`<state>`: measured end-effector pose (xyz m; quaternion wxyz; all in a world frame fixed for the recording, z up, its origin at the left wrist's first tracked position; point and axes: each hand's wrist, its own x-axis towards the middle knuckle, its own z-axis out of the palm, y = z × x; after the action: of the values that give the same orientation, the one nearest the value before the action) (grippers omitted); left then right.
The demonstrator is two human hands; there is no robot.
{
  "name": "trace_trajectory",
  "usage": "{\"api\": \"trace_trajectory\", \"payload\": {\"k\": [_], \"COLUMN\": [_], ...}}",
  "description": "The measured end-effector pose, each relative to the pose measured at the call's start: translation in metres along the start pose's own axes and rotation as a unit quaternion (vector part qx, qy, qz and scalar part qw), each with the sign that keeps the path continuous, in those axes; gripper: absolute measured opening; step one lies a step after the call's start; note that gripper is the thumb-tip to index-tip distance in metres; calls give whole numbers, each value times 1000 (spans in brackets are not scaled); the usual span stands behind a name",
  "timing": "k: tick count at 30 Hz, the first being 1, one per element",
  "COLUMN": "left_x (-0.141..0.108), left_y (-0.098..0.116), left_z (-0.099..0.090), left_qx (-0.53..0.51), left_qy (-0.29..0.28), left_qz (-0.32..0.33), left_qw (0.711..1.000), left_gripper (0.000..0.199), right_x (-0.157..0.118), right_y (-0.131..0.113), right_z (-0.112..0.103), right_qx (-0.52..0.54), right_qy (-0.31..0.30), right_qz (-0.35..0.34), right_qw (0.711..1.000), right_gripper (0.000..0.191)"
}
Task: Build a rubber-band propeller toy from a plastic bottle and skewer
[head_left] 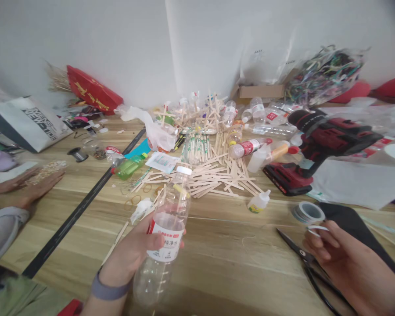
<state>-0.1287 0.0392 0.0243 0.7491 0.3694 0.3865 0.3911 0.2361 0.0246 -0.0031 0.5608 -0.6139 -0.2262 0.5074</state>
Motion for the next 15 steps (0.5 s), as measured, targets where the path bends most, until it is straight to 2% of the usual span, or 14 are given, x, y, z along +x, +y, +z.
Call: {"api": "trace_trajectory", "payload": {"k": [4, 10, 15], "left_x": [2, 2, 5], "left_y": [1, 0, -1], "left_z": [1, 4, 9], "left_qx": [-5, -5, -7], "left_qy": [-7, -21, -30], "left_qz": [5, -10, -12], "left_qw": [1000, 1000, 999], "left_gripper": [79, 80, 77], "right_x": [-7, -16, -22], "right_y": [3, 13, 17], "right_z": [21, 51, 71], "right_qx": [-48, -39, -70], "right_qy": [-39, -158, -251], "right_qz": [-28, -45, -62], "right_qw": [998, 986, 963], "right_gripper": [57, 55, 54]}}
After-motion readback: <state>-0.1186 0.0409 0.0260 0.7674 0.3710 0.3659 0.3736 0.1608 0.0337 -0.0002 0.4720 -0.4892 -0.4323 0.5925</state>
